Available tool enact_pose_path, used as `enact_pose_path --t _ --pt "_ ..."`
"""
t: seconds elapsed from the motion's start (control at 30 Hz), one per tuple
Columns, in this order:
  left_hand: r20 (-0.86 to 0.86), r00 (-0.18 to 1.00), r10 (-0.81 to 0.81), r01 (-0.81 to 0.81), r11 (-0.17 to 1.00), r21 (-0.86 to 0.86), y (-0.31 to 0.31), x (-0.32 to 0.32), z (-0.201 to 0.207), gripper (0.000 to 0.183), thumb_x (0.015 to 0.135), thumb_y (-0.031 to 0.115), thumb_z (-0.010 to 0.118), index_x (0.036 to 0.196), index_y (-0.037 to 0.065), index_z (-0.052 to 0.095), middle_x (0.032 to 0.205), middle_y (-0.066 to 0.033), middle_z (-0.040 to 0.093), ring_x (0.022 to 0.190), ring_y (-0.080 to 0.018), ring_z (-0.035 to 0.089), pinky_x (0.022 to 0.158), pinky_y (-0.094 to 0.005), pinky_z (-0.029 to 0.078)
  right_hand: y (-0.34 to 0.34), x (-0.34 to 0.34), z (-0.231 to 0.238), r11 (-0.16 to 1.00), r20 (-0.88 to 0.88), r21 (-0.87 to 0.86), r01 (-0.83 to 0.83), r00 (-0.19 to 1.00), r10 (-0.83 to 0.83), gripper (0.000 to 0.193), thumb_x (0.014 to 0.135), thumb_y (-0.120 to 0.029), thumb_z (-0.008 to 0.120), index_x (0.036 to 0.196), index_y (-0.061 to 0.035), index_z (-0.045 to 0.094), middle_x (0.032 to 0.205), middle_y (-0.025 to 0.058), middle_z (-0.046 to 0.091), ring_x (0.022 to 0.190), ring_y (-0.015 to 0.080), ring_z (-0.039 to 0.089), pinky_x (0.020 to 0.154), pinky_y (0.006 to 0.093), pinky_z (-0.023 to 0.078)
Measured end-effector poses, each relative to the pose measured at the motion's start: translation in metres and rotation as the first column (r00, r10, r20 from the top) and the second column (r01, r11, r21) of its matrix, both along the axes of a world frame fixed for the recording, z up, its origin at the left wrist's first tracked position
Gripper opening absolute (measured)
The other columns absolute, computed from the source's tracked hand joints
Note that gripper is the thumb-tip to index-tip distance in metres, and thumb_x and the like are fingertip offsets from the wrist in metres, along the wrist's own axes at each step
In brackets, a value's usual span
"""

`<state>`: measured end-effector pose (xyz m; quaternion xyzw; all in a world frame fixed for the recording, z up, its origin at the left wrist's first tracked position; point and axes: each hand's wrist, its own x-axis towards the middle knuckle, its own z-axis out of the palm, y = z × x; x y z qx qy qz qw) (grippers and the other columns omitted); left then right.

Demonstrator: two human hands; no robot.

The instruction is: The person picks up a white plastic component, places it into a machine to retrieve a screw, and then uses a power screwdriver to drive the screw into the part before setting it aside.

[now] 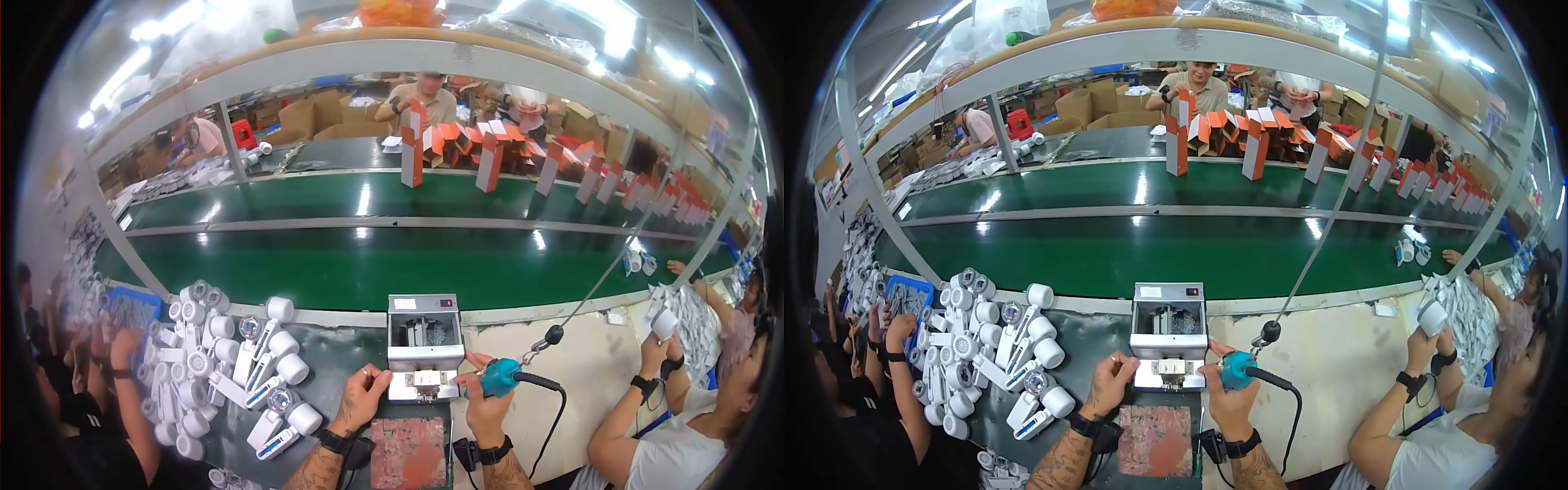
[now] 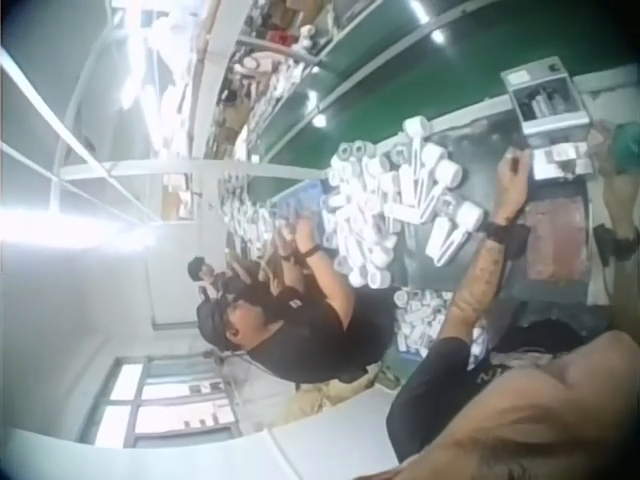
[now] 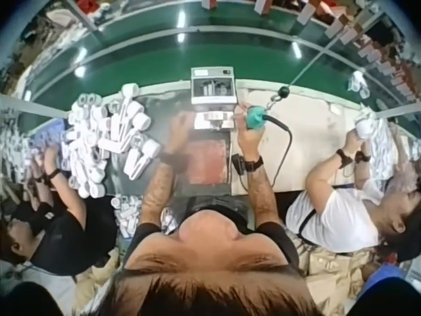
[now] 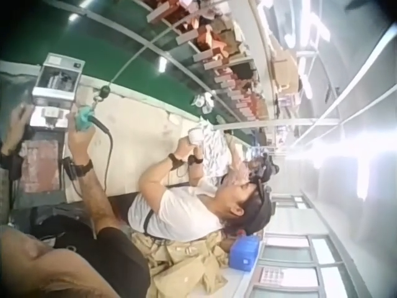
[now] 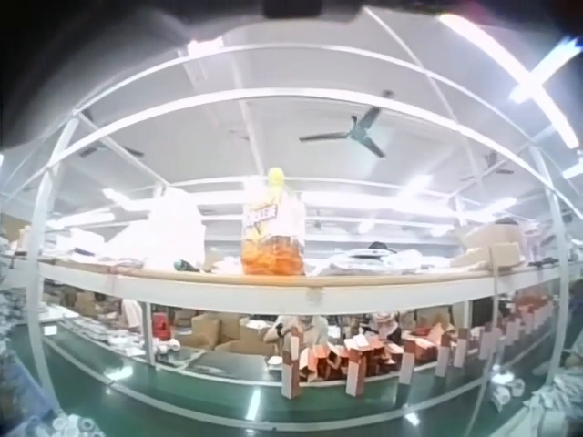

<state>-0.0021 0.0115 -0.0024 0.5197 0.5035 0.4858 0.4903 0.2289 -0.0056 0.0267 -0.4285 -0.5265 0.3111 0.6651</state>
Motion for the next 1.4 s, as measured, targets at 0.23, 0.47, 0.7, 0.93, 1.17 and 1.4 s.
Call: enact_pose_path --t 0.23,0.47,0.7,0.93,1.17,1.4 --pt "0.003 1.0 -0.017 0.017 1.0 0.003 -0.001 -0.002 0.002 0.024 0.098 0.02 0.063 0.081 0.004 0.058 0.071 0.0043 0.056 0.066 -0.0036 0.048 0.061 -0.0211 0.04 -0.004 -0.006 0.01 1.0 -0.009 -0.011 -0.012 1.0 0.012 0.043 0.094 -0.02 0.066 0.123 0.0059 0.047 0.119 0.023 0.066 0.077 0.0187 0.071 0.07 0.0271 0.053" --pt "-0.004 0.997 -0.083 0.083 0.996 0.024 -0.003 -0.005 0.004 0.026 0.097 0.021 0.067 0.079 0.005 0.056 0.07 0.0061 0.052 0.067 -0.0024 0.046 0.06 -0.0216 0.039 -0.004 -0.007 0.009 1.0 -0.004 0.002 0.011 1.0 -0.011 0.041 0.093 -0.018 0.067 0.12 0.0071 0.049 0.118 0.0223 0.066 0.078 0.018 0.07 0.072 0.0273 0.054" --pt "0.078 0.987 -0.142 0.15 0.982 -0.112 -0.007 -0.004 0.013 0.029 0.096 0.022 0.068 0.077 0.007 0.052 0.067 0.0052 0.053 0.06 -0.0034 0.05 0.054 -0.0205 0.04 -0.004 -0.005 0.004 1.0 0.009 0.01 0.013 1.0 -0.013 0.042 0.093 -0.018 0.068 0.12 0.0075 0.049 0.12 0.0229 0.065 0.08 0.0175 0.07 0.073 0.0272 0.054" --pt "0.086 0.985 -0.147 0.155 0.982 -0.105 -0.006 -0.005 0.012 0.028 0.097 0.023 0.067 0.079 0.007 0.053 0.069 0.0034 0.056 0.059 -0.0042 0.052 0.054 -0.0209 0.042 -0.007 -0.011 0.016 1.0 -0.119 -0.013 -0.018 0.993 0.017 0.037 0.092 -0.014 0.071 0.116 0.0083 0.053 0.121 0.0227 0.065 0.086 0.0175 0.071 0.077 0.0293 0.056" --pt "0.073 0.987 -0.145 0.152 0.984 -0.094 -0.007 -0.004 0.013 0.026 0.097 0.022 0.066 0.08 0.006 0.054 0.07 0.0028 0.056 0.06 -0.0045 0.052 0.055 -0.0211 0.042 -0.006 -0.006 0.006 1.0 -0.025 -0.009 -0.016 1.0 0.016 0.04 0.093 -0.015 0.068 0.12 0.0072 0.048 0.122 0.0233 0.064 0.085 0.0184 0.071 0.08 0.0304 0.054" --pt "0.068 0.987 -0.145 0.151 0.983 -0.103 -0.007 -0.003 0.016 0.026 0.097 0.022 0.066 0.082 0.005 0.055 0.07 0.0027 0.056 0.06 -0.0048 0.051 0.055 -0.0214 0.043 -0.008 -0.005 0.01 0.999 -0.006 -0.038 -0.02 1.0 0.02 0.043 0.093 -0.018 0.07 0.12 0.0083 0.049 0.121 0.0222 0.065 0.085 0.0186 0.071 0.08 0.0308 0.054"
